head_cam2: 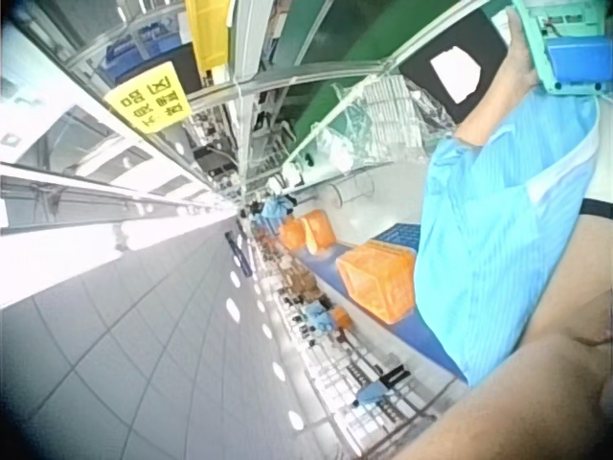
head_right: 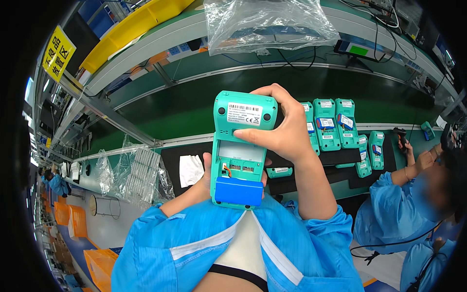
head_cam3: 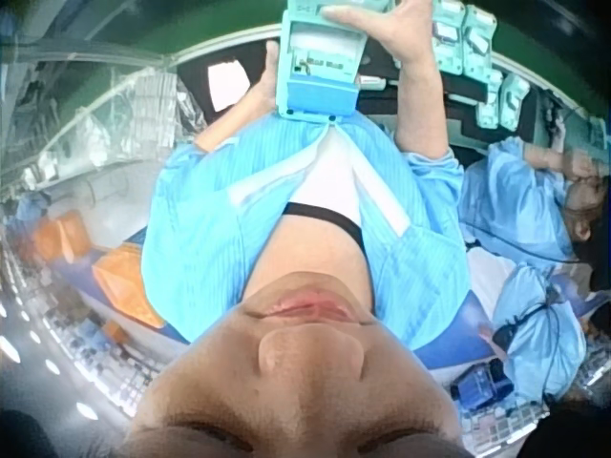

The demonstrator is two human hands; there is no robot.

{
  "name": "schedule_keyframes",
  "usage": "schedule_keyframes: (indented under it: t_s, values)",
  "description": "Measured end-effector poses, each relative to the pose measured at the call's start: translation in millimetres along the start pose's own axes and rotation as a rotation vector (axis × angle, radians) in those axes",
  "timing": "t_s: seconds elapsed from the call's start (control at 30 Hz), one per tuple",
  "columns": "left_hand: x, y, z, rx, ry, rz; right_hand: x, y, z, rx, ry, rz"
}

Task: Assembling and inspecting handheld electronic devices (POS terminals) on a production line.

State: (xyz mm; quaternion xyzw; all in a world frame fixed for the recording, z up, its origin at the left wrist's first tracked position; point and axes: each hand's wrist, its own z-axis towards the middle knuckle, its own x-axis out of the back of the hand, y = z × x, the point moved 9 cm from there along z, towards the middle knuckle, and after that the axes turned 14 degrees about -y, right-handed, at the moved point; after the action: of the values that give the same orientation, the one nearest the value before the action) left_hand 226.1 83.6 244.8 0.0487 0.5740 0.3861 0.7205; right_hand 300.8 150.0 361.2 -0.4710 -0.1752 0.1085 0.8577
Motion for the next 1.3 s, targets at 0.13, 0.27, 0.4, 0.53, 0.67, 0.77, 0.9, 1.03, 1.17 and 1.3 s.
schedule_keyframes:
  t_s: [0.13, 0.27, 0.4, 0.53, 0.67, 0.77, 0.9, 1.03, 1.17, 1.3]
  values:
    - [5.3, 7.5, -9.7, -0.061, 0.114, 0.119, 1.0, -20.2, -12.8, 0.122, 0.186, -0.151]
    - [15.7, 10.2, -20.8, -0.158, 0.164, 0.045, -19.0, -60.6, -40.1, 0.286, -0.038, -0.562]
    - [25.3, 10.1, -32.7, -0.119, 0.261, 0.162, -56.1, -53.3, -54.9, 0.170, -0.329, -0.685]
    - [28.1, 9.7, -30.6, -0.125, 0.241, 0.166, -62.3, -42.9, -63.1, 0.194, -0.354, -0.521]
    - [25.1, 8.2, -29.1, -0.107, 0.275, 0.151, -58.9, -47.3, -63.6, 0.272, -0.278, -0.554]
    - [18.0, 1.3, -28.1, -0.007, 0.204, 0.195, -52.7, -50.5, -65.3, 0.353, -0.135, -0.581]
    - [4.3, -14.7, -18.2, -0.003, 0.005, -0.098, -26.5, -38.9, -59.8, 0.205, 0.163, -0.693]
    - [7.1, -16.1, -19.9, -0.018, 0.002, -0.137, -25.2, -19.8, -63.5, 0.024, 0.184, -0.415]
    - [1.3, -12.4, -21.8, -0.036, 0.011, -0.133, -35.2, -36.8, -59.0, 0.160, 0.062, -0.566]
    - [30.9, -9.8, -34.9, -0.020, 0.341, 0.122, -43.8, -34.2, -62.9, 0.176, -0.066, -0.597]
